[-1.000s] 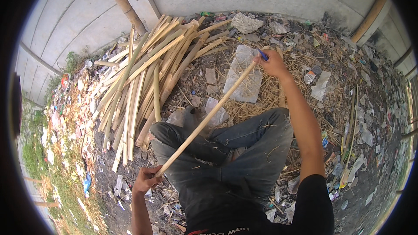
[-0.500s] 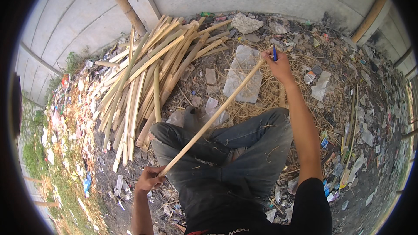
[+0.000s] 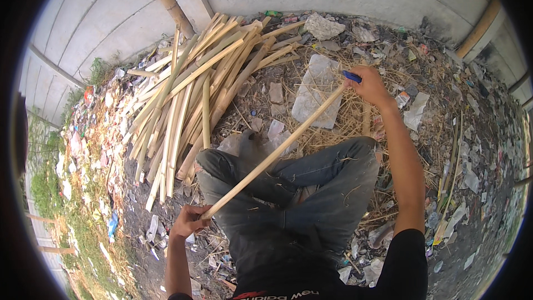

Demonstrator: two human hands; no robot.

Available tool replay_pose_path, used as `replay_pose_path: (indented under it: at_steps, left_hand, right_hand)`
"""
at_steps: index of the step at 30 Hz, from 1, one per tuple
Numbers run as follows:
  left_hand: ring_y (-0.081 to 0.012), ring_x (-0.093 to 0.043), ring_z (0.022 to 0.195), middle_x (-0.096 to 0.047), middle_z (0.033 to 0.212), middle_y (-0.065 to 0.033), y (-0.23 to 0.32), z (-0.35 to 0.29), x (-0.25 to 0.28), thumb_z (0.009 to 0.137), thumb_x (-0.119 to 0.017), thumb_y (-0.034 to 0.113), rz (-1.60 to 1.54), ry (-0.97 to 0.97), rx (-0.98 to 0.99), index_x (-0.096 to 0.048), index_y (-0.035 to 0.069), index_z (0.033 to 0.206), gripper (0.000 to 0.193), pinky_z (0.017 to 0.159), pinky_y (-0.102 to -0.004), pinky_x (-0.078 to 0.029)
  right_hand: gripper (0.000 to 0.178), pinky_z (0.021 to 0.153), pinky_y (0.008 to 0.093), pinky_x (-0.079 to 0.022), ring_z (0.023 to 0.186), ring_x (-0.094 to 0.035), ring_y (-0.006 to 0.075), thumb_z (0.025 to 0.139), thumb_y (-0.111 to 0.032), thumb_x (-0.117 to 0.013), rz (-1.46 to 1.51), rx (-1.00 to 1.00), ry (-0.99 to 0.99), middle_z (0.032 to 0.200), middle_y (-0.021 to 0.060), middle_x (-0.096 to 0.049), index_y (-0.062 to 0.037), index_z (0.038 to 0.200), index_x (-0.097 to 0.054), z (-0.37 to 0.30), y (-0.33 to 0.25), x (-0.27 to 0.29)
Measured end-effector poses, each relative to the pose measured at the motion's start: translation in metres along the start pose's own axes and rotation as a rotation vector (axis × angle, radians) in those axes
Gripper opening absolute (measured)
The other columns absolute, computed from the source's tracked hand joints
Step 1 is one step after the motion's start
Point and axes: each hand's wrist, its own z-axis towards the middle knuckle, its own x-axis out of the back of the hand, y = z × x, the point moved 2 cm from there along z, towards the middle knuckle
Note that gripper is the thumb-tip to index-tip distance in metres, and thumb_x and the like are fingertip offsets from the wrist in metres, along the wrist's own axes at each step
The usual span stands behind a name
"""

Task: The person sits on the ground and uses a blue utility knife to shave and smooth a long bamboo stick. They repeatedly scrape the surface of the stick to remove the outer layer and create a smooth finish. The person then switches to a machete to split the bamboo stick lengthwise.

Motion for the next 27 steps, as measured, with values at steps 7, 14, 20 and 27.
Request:
replay_pose_path:
  at_steps: [7,14,20,27]
  left_hand:
    - [-0.0047,-0.059,0.080,-0.071,0.097,-0.0022,0.015,0.009,-0.012,0.085,-0.079,-0.003,0.130,0.024,-0.043,-0.067,-0.010,0.134,0.051,0.068,-0.0236,-0.049]
    - [-0.0062,-0.064,0.089,-0.075,0.102,-0.0057,0.012,0.018,-0.011,0.086,-0.078,-0.001,0.202,-0.017,-0.131,-0.067,-0.011,0.133,0.049,0.078,-0.0228,-0.053]
    - [-0.0100,-0.070,0.087,-0.078,0.097,-0.0131,0.007,0.037,-0.041,0.085,-0.079,0.006,0.367,0.230,-0.392,-0.068,-0.008,0.132,0.051,0.078,-0.0282,-0.056]
    - [-0.0101,-0.069,0.093,-0.077,0.099,-0.0114,0.047,0.068,-0.096,0.087,-0.080,0.002,0.469,0.497,-0.525,-0.067,-0.006,0.135,0.051,0.083,-0.0272,-0.055]
  right_hand:
    - [0.025,0.090,0.0475,-0.053,0.101,-0.067,0.0430,0.096,-0.006,-0.068,-0.197,0.045,0.206,0.112,0.0203,-0.071,0.0059,0.117,-0.064,0.002,0.013,-0.012]
    - [0.031,0.073,0.0379,-0.055,0.077,-0.073,0.0235,0.102,-0.023,-0.069,0.078,-0.241,0.366,0.083,0.0119,-0.074,0.0032,0.120,-0.067,0.000,0.074,-0.003]
    - [0.062,0.073,0.0335,-0.055,0.079,-0.074,0.0189,0.098,-0.053,-0.072,0.178,-0.547,0.653,0.084,0.0094,-0.075,0.0036,0.123,-0.066,-0.020,0.046,-0.009]
    - [0.059,0.081,0.0300,-0.051,0.088,-0.074,0.0160,0.099,-0.047,-0.073,0.798,-0.448,0.253,0.088,0.0101,-0.076,0.0040,0.127,-0.069,-0.048,-0.104,-0.097]
